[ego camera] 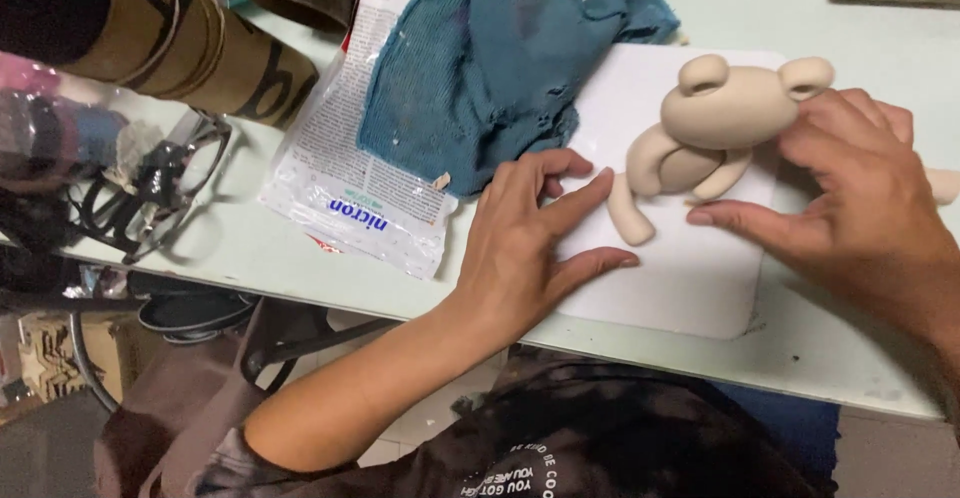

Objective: Sculpting a small bear figure from clay by rolling small pieces for limbs and features and attaching them to the body.

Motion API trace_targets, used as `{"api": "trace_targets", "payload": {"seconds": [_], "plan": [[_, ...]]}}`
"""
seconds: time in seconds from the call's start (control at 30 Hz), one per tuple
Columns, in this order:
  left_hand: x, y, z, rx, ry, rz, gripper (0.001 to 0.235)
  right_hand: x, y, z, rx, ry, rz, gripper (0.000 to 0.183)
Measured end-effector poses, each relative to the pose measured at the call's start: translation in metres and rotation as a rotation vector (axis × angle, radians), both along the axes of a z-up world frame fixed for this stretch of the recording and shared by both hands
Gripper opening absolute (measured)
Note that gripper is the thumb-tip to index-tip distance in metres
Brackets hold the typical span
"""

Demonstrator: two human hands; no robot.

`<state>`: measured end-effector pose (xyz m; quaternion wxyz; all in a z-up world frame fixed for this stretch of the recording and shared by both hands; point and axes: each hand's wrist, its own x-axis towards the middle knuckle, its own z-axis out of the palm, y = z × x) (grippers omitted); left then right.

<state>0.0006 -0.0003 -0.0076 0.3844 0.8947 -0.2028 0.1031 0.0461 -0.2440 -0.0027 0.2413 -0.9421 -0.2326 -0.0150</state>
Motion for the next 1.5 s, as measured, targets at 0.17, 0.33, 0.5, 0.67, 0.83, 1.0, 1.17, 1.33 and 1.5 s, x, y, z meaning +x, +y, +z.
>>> {"api": "trace_targets", "payload": {"seconds": [0.17, 0.33, 0.5, 0.67, 0.83, 1.0, 1.17, 1.33, 1.5], "plan": [[0.0, 0.0, -0.004, 0.004, 0.016, 0.036, 0.052, -0.007, 0.025, 0.017, 0.137, 0.038, -0.023, 0.036], [-0.001, 0.0, -0.002, 0.005, 0.046, 0.068, 0.048, -0.001, 0.014, 0.001, 0.122, -0.026, 0.014, 0.059], [-0.006, 0.0, 0.003, -0.046, 0.015, 0.072, 0.046, -0.017, 0.008, 0.007, 0.075, 0.066, -0.091, 0.059], [-0.014, 0.001, 0.0, -0.075, 0.022, 0.077, 0.044, -0.056, 0.023, 0.024, -0.074, 0.002, -0.129, 0.038], [-0.031, 0.002, 0.009, -0.129, 0.05, 0.051, 0.033, -0.071, 0.042, -0.001, -0.294, -0.26, -0.145, 0.047], [-0.055, -0.012, 0.037, -0.913, 0.316, 0.317, 0.027, -0.087, 0.047, 0.011, 0.062, -0.039, -0.261, 0.027], [-0.071, -0.064, 0.037, -1.438, 0.401, 0.204, 0.05, -0.116, 0.051, 0.022, 0.325, 0.19, -0.303, 0.029], [-0.079, -0.081, 0.048, -1.464, 0.516, 0.004, 0.053, -0.131, 0.039, 0.015, 0.326, 0.092, -0.243, 0.029], [-0.083, -0.094, 0.046, -1.717, 0.666, -0.018, 0.037, -0.134, 0.032, 0.039, 0.486, -0.083, -0.283, 0.072]]}}
